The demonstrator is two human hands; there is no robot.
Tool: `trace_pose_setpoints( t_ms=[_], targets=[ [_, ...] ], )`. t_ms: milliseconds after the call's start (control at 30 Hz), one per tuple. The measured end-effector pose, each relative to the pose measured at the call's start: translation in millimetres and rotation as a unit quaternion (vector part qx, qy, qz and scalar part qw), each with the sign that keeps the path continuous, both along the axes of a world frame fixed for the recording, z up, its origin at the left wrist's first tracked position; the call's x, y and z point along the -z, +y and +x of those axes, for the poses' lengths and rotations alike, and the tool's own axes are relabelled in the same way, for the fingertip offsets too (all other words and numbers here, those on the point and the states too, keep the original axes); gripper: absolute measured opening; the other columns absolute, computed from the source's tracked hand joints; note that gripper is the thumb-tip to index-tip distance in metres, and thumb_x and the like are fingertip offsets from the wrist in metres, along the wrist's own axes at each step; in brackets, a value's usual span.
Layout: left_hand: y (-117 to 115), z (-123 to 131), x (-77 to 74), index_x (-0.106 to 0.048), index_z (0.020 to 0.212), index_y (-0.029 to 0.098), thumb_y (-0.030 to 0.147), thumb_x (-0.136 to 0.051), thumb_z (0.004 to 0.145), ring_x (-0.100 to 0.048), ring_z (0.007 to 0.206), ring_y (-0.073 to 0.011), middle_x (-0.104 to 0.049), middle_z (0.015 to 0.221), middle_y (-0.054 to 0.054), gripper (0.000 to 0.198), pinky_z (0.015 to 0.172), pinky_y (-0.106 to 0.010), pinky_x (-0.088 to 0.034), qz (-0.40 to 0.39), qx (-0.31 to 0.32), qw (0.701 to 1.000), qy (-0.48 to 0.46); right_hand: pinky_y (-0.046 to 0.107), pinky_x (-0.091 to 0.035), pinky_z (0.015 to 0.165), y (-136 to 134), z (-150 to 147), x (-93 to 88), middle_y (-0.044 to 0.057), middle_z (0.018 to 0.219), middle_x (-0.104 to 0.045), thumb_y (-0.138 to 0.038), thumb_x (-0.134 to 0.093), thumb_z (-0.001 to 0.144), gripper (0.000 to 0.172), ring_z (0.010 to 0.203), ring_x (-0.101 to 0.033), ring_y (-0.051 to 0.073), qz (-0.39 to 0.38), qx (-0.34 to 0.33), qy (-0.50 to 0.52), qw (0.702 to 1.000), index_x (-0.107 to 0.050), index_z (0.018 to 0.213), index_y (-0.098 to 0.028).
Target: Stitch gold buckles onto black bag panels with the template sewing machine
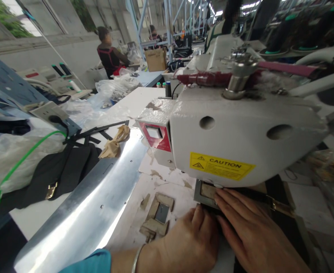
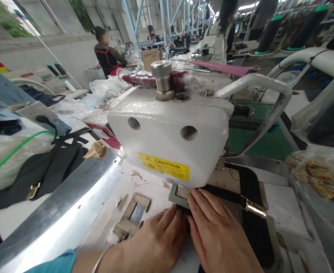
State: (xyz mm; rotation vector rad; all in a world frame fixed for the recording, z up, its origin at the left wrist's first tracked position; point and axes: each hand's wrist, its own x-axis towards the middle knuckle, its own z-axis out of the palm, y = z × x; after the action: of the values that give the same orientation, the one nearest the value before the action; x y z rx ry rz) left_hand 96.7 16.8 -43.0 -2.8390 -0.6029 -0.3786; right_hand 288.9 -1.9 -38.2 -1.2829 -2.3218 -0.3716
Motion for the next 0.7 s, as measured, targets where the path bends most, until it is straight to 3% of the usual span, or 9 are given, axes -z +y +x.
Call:
trace_pose_setpoints(
  t_ms=[333, 700],
  targets=[
    [-0.2, -0.6, 0.1, -0.066, 0.104, 0.005, 0.020, -0.057, 0.092, -0.066, 0.089, -0.0274, -0.067, 0.098, -0.013, 0.021, 0.081, -0.037, -0.056, 0.030, 0.008, 1.000, 0.003, 0.044, -0.057, 0.091, 3.0, 1.9, 10.8, 0.014, 0.125, -0.069, -0.021, -0.044, 0.096, 0.035, 0.114, -0.062, 0.027, -0.026, 0.031, 0.005, 0.999, -0.066, 0.120, -0.006],
    [-1.3, -2.4, -7.8, -0.067, 0.111, 0.004, 0.015, -0.049, 0.095, -0.065, 0.091, -0.0253, -0.068, 0.103, -0.015, 0.026, 0.077, -0.035, -0.056, 0.005, 0.012, 0.999, 0.047, 0.045, -0.054, 0.092, 3.1, 6.2, 5.4, 0.014, 0.116, -0.070, -0.022, -0.045, 0.097, 0.031, 0.108, -0.063, 0.028, -0.037, 0.063, 0.053, 0.996, -0.068, 0.113, -0.009]
  ],
)
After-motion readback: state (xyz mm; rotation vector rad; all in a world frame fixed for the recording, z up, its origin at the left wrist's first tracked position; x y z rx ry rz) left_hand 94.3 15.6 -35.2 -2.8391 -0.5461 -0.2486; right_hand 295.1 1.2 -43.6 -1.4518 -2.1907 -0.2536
